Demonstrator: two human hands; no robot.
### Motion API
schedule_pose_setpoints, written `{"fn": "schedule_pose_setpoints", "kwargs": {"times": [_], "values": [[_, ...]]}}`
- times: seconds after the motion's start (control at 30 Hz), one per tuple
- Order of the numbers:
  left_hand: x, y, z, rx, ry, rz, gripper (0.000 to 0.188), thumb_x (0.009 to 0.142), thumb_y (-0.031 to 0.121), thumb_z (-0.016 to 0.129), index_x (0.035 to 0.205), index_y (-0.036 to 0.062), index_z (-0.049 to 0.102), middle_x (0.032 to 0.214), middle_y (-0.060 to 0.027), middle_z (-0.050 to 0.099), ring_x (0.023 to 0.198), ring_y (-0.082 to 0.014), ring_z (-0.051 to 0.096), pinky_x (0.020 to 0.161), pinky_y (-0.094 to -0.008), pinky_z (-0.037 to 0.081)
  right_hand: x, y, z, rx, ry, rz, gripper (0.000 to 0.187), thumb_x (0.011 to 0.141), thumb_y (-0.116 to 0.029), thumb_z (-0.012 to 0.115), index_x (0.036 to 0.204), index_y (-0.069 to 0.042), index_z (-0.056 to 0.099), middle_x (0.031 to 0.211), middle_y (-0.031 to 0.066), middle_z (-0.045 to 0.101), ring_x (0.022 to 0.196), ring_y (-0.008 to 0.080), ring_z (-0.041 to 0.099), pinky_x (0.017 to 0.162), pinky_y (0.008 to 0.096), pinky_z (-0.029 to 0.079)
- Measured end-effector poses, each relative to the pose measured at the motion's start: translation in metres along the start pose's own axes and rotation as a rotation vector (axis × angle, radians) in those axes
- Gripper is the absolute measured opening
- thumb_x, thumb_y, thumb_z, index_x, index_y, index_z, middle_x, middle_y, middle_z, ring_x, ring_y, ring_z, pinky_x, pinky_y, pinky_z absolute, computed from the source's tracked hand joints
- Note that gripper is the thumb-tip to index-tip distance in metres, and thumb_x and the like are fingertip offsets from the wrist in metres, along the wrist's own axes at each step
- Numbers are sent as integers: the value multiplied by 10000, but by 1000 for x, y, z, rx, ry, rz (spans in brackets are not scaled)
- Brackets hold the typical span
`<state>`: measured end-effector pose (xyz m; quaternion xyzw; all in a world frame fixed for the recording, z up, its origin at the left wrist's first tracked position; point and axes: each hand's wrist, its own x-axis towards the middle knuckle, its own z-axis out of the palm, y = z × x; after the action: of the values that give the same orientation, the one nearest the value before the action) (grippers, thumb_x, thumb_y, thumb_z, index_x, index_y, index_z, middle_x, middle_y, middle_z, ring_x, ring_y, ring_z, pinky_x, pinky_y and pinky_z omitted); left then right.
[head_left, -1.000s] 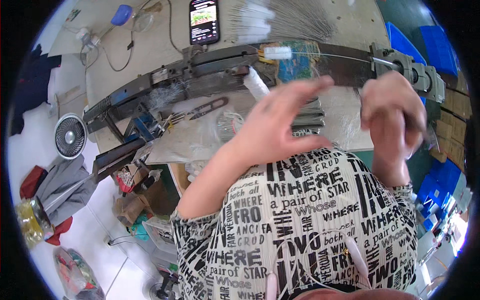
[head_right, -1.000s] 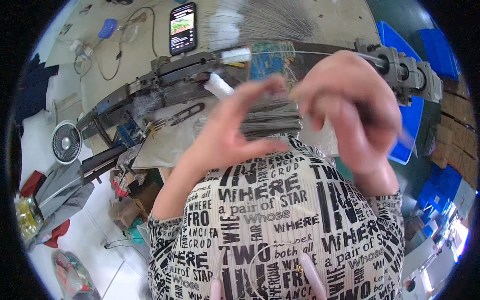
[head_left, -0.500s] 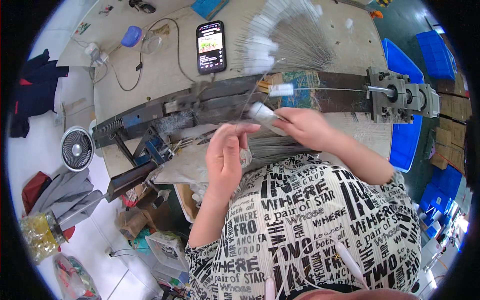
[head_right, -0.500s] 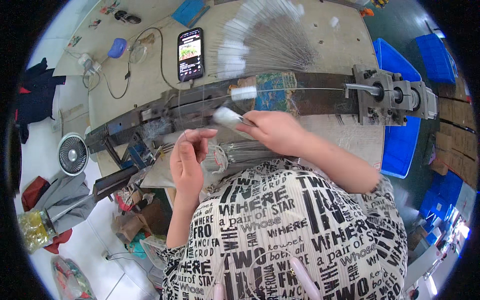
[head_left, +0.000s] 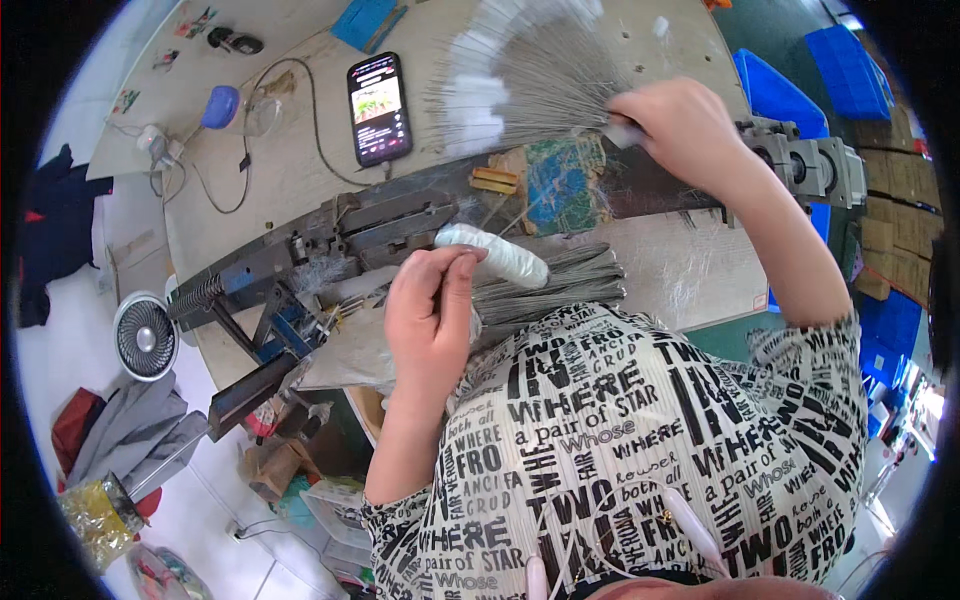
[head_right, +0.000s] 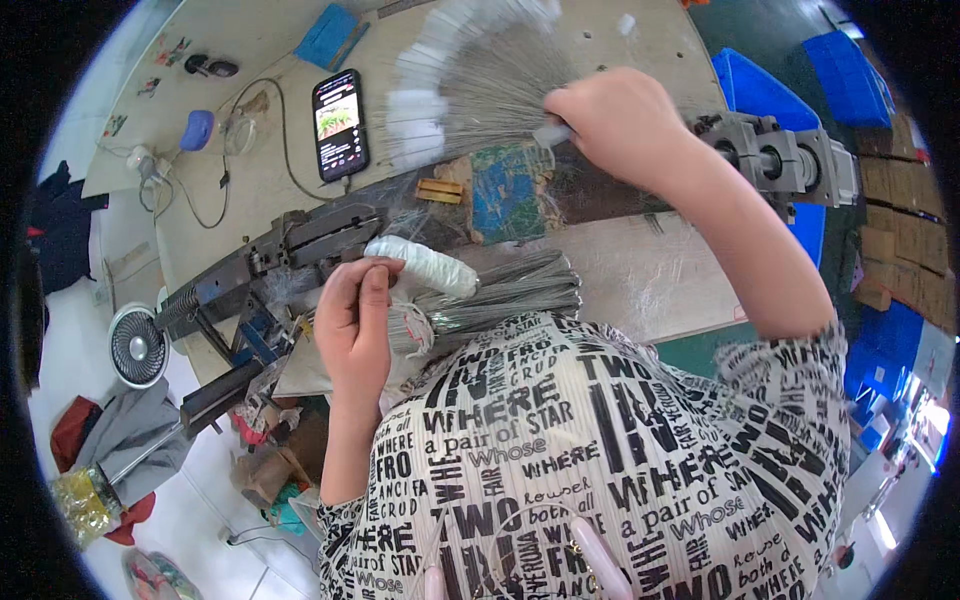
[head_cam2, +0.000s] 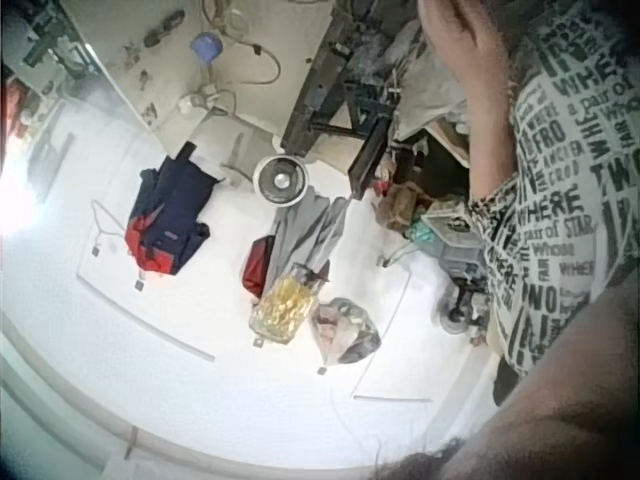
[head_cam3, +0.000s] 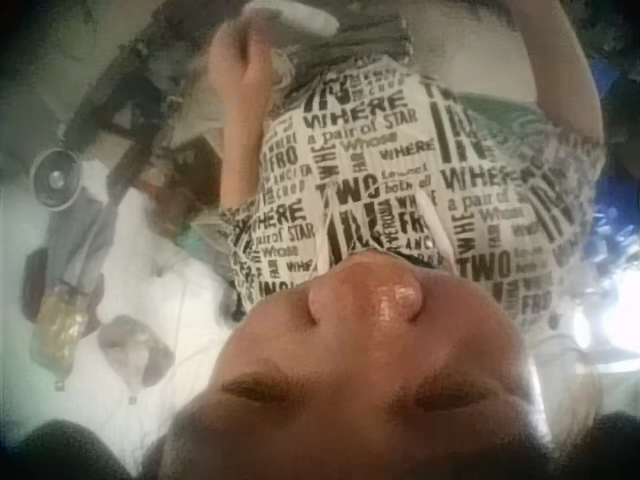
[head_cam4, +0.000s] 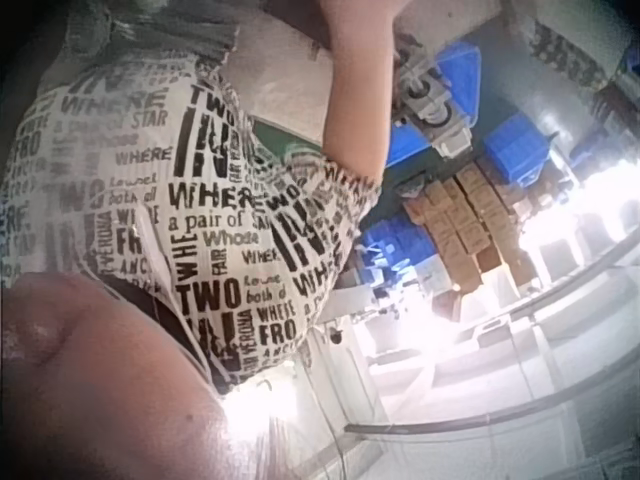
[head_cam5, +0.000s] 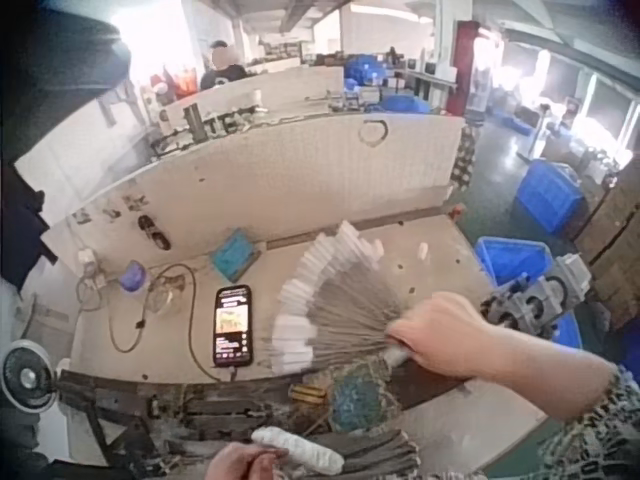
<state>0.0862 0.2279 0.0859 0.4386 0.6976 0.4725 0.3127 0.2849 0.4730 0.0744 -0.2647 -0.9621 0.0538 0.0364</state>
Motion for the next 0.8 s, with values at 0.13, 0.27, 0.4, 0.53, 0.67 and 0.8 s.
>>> {"fn": "schedule_pose_setpoints", "kwargs": {"times": [0.13,0.27,0.4,0.53,0.67,0.8], "values": [[8,5,1,421,2,194,85,873,107,652,948,80,681,763,-60,584,680,-216,588,608,-326,465,9,15,1,64,2,-27,265,786,-41,660,1049,-69,672,945,124,669,945,326,634,820,397,498],[37,37,37,663,-204,354,66,859,168,665,867,106,686,787,-33,629,731,-263,620,624,-368,494,13,7,-63,368,348,-90,229,911,-76,627,1131,-21,655,992,123,659,911,232,633,799,311,494],[64,30,63,757,-119,532,86,821,194,656,792,119,626,744,-44,590,682,-239,617,586,-374,504,-2,-2,-88,580,414,-59,224,939,-100,615,1146,-21,651,985,113,654,895,219,625,792,293,479],[57,28,36,806,-161,516,70,808,193,674,793,143,627,729,-2,577,721,-194,607,647,-334,466,-25,-24,-57,510,159,-69,257,883,-131,645,1131,-63,657,947,101,654,873,283,647,782,355,507],[37,11,7,954,-72,526,75,822,224,684,870,169,668,842,23,601,816,-168,590,763,-310,412,-20,-81,-6,402,57,-275,109,763,-114,651,867,-91,627,809,82,599,801,285,643,702,407,511],[7,-21,-24,827,196,416,175,857,169,681,1021,111,666,987,-35,606,895,-196,583,810,-316,419,23,-98,11,359,145,-327,72,769,-116,643,826,-79,620,802,70,610,779,289,646,680,407,513]]}}
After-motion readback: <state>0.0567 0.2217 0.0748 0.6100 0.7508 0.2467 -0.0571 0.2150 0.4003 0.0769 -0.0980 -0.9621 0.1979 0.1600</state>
